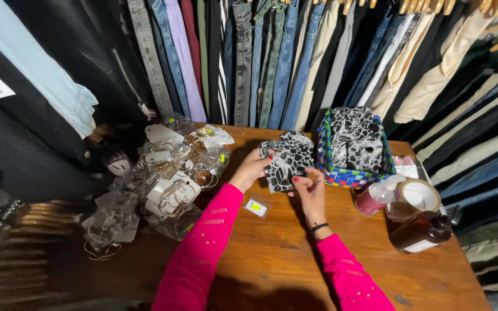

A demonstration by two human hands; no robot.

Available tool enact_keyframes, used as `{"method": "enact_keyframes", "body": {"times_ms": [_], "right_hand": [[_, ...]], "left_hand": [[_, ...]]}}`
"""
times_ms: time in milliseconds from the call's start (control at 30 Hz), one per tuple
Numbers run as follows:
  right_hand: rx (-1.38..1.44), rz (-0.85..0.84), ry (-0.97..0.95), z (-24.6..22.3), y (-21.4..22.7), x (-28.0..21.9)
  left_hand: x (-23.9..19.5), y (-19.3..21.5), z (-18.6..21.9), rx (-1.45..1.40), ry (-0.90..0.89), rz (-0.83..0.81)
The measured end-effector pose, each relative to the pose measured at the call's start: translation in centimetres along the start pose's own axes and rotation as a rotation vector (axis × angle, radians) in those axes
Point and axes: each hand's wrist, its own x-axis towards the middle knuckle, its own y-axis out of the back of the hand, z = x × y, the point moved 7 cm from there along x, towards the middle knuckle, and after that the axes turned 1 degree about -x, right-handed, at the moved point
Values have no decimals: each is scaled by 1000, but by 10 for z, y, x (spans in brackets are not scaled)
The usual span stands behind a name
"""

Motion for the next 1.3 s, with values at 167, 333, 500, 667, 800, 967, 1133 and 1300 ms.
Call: {"method": "enact_keyframes", "body": {"times_ms": [167, 333, 500, 667, 800, 967, 1133, 1300], "right_hand": [[-240, 72, 133, 15, 13, 29], [-732, 140, 372, -16, 9, 40], [-1114, 85, 438, 9, 8, 63], [-1369, 17, 239, 25, 19, 75], [-1478, 24, 188, 26, 19, 76], [-1456, 4, 211, 39, 24, 81], [-1388, -29, 267, 0, -2, 47], [-1004, -674, 725, -32, -72, -38]], "left_hand": [[89, 12, -28, 86, -71, 45], [167, -6, -29, 456, -215, 164], [181, -31, -24, 809, -262, 243], [131, -59, 6, 1119, -568, 199], [111, -89, -29, 1148, -713, -380], [79, -87, -18, 1453, -346, -598], [129, -70, -47, 1175, -329, -458], [71, -58, 33, 540, -348, -209]]}}
